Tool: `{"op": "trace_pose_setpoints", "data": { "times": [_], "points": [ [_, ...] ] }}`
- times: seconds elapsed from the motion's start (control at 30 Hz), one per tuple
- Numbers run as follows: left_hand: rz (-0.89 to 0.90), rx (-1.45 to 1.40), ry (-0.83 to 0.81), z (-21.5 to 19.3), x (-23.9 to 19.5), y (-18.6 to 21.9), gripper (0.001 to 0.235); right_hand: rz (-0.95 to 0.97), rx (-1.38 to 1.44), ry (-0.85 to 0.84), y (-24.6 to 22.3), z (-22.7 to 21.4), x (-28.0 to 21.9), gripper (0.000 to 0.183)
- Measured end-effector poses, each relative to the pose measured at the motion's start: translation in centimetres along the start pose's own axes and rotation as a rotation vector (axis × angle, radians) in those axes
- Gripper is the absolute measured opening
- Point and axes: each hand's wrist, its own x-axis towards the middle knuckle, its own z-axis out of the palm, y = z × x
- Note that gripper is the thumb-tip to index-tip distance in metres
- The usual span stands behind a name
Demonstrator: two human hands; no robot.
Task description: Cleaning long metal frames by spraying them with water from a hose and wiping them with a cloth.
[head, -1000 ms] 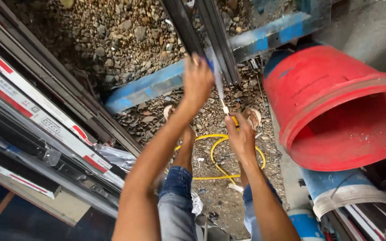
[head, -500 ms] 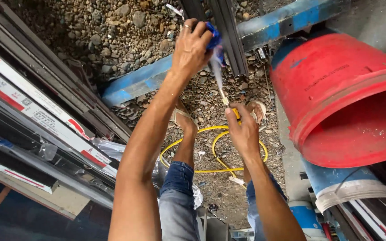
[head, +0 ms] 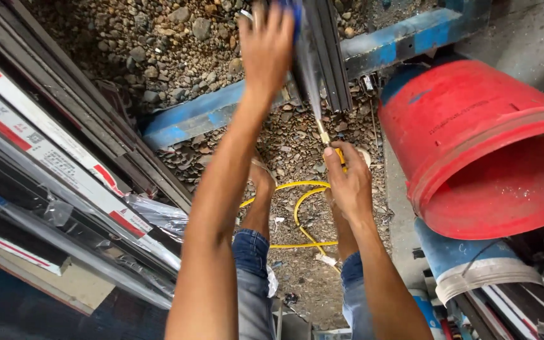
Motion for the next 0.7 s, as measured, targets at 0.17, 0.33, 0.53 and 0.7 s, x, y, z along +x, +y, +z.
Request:
{"op": "trace_pose_setpoints", "data": {
  "times": [0.17,0.33,0.53,0.7],
  "points": [
    [0.028,0.004,0.022,1.6,-0.3,-0.3,0.032,-0.09,0.087,0.02,-0.1,0.2,0.1,0.045],
    [0.112,0.042,0.126,2.1,-1.9,0.5,0.02,-0.185,-0.016,0.097,0.3,-0.6,0.4,0.045],
    [0.136,0.054,0.14,5.2,1.4,-2.1,0.008,-0.073,0.112,0.041,-1.1,-0.9,0.1,0.044],
    [0.054,-0.059,0.064,4.4,-1.1,-2.2,0.019,-0.091,0.123,0.082,0.6,0.0,1.4,0.045]
  ]
}}
